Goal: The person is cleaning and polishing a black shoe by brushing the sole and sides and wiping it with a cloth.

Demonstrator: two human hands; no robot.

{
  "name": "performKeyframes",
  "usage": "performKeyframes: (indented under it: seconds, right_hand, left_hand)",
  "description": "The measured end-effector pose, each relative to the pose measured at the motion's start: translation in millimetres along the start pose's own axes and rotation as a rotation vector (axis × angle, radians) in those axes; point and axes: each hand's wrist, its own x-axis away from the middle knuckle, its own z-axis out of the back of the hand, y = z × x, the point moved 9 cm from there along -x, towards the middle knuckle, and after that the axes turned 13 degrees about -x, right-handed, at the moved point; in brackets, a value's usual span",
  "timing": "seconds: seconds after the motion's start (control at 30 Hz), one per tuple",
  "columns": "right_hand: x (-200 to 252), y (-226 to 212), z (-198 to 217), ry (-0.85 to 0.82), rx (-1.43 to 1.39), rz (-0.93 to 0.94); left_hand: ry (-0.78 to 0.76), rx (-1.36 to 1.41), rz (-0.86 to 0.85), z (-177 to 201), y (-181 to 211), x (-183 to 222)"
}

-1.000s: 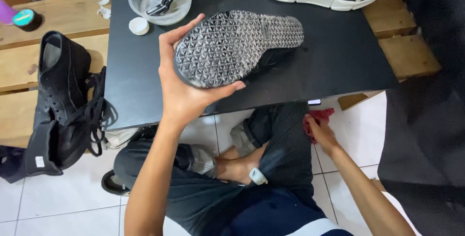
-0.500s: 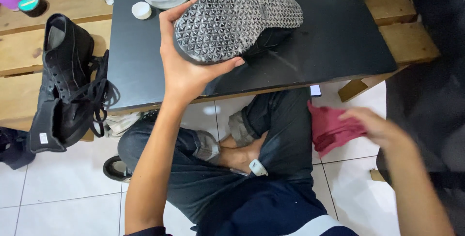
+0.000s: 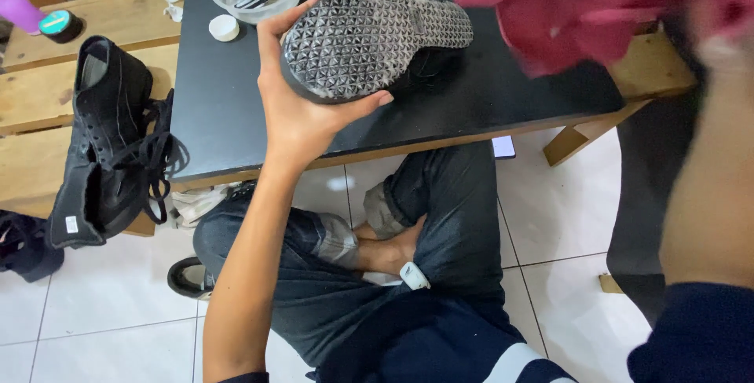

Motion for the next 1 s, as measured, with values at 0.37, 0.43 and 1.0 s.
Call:
performKeyframes:
  seconds: [0.37, 0.43, 1.0]
  right_hand:
    - [-88, -260, -373, -0.370, 0.017, 0.541]
    - [-103, -241, -375, -0.328, 0.030, 0.583]
    - [-130, -214, -368, -0.173, 0.196, 0.525]
  left_hand:
    - [0.053, -0.072, 0.094, 5, -4, 9]
    - [0.058, -0.124, 0.104, 8, -3, 7]
    - [-0.001, -0.117, 0.147, 9, -30, 2]
